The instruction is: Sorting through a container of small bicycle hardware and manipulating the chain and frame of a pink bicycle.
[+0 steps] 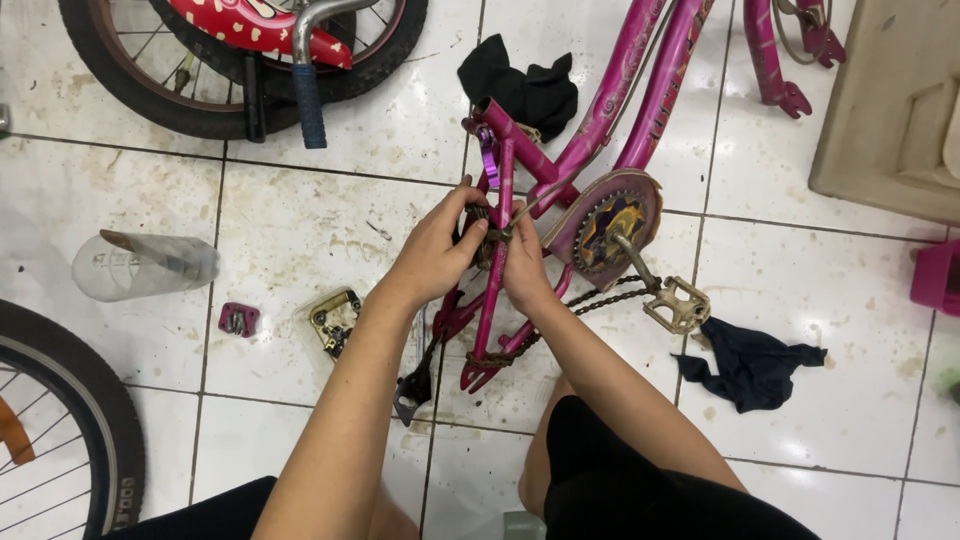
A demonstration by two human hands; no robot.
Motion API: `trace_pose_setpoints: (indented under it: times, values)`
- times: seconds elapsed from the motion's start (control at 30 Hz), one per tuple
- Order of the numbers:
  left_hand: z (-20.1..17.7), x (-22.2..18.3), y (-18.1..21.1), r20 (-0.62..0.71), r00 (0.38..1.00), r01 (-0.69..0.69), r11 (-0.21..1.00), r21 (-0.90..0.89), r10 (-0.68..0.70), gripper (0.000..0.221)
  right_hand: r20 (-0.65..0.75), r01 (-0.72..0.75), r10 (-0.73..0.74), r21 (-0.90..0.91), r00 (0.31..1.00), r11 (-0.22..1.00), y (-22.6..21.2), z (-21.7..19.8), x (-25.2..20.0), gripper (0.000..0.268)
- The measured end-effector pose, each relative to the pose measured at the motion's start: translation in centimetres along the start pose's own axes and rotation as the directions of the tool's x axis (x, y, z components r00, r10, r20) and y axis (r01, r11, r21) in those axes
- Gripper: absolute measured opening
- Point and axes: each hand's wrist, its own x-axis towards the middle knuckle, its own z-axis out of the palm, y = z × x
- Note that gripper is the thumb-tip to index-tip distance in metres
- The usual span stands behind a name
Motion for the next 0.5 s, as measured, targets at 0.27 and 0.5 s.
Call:
trace_pose_setpoints:
  times: [0.27,0.5]
  values:
    - [0.0,0.0,-0.3,0.008,1.000,0.002,1.000,0.000,-0.002,0.028,-0.059,-0.103,0.114,0.157,0.992,0.982,-1.9,1.0,-0.2,0.019]
    - [-0.2,0.4,-0.4,0.016,1.000,-0.002,0.999,0.040,0.002,0.030,-0.061,-0.206,0.224,0.218,0.973,0.954,-4.0,1.8,-0.6,0.019]
